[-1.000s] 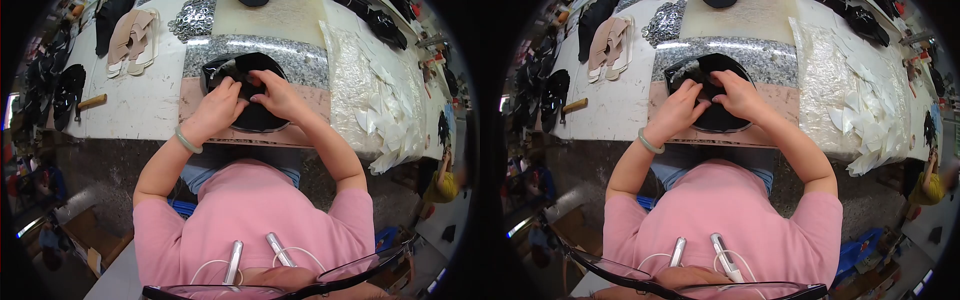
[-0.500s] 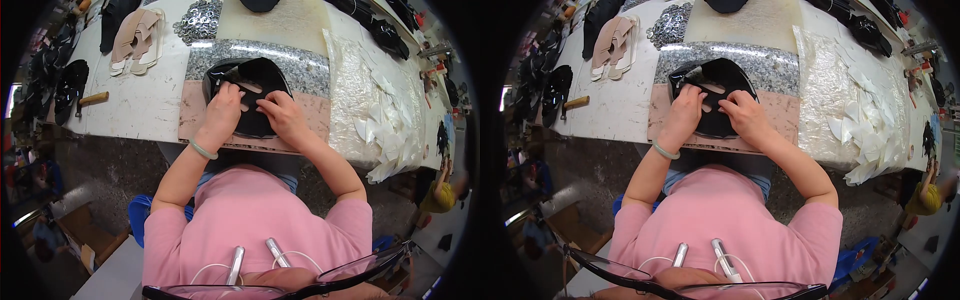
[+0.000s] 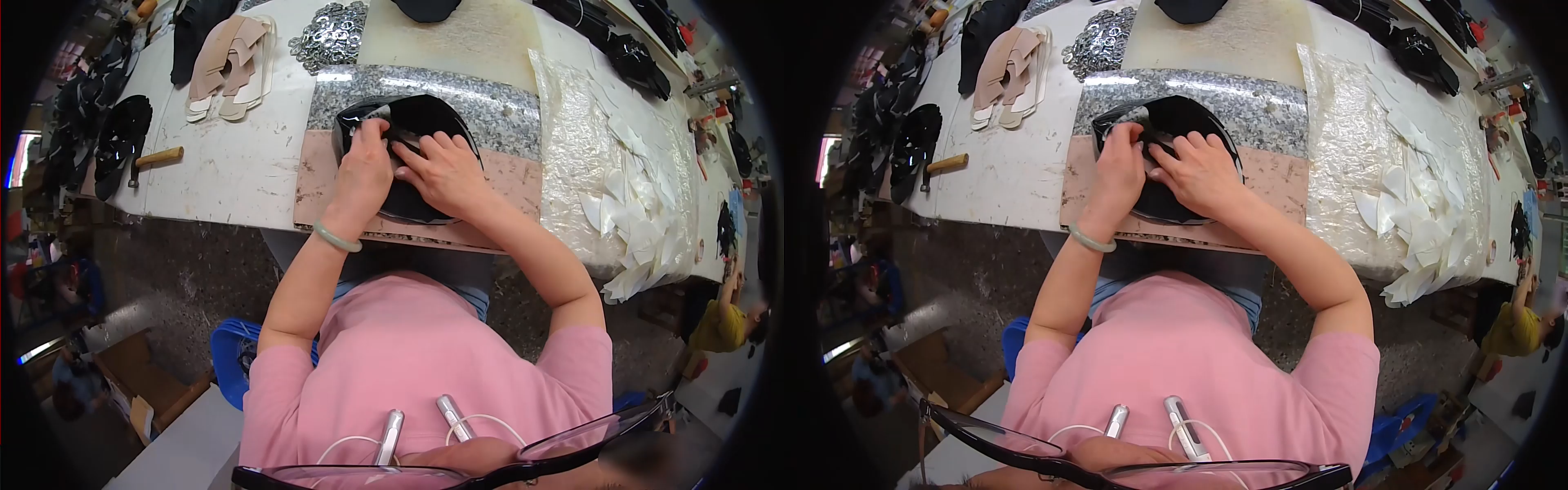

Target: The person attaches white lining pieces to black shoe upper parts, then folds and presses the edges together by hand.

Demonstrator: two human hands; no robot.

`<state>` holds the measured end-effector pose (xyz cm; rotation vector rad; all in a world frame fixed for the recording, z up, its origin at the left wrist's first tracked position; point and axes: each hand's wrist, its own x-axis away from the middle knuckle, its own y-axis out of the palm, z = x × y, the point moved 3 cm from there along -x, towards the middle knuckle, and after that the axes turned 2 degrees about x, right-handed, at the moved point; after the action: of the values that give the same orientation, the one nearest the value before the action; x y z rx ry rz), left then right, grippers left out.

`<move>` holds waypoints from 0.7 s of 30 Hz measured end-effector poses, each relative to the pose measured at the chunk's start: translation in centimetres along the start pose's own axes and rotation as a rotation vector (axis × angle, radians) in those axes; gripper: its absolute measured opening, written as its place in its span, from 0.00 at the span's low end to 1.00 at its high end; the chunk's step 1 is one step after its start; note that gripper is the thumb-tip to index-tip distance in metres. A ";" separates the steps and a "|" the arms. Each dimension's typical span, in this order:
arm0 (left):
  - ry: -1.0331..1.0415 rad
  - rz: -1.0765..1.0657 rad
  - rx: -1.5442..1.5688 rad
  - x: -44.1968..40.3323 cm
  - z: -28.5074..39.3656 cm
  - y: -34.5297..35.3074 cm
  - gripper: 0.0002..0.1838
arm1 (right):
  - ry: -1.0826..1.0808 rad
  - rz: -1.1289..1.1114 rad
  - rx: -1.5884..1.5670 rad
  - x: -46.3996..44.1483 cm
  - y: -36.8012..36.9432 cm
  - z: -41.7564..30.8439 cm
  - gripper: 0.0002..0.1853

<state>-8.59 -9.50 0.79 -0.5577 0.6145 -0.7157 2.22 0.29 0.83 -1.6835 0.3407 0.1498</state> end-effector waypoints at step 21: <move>0.563 -0.662 -0.326 6.9 3.1 -0.9 0.38 | 0.008 -0.452 0.011 11.3 -3.4 3.2 0.38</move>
<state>-2.78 -14.37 1.35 -0.8871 1.1003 -1.4365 14.33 2.26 0.31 -1.7087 -0.0384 -0.1934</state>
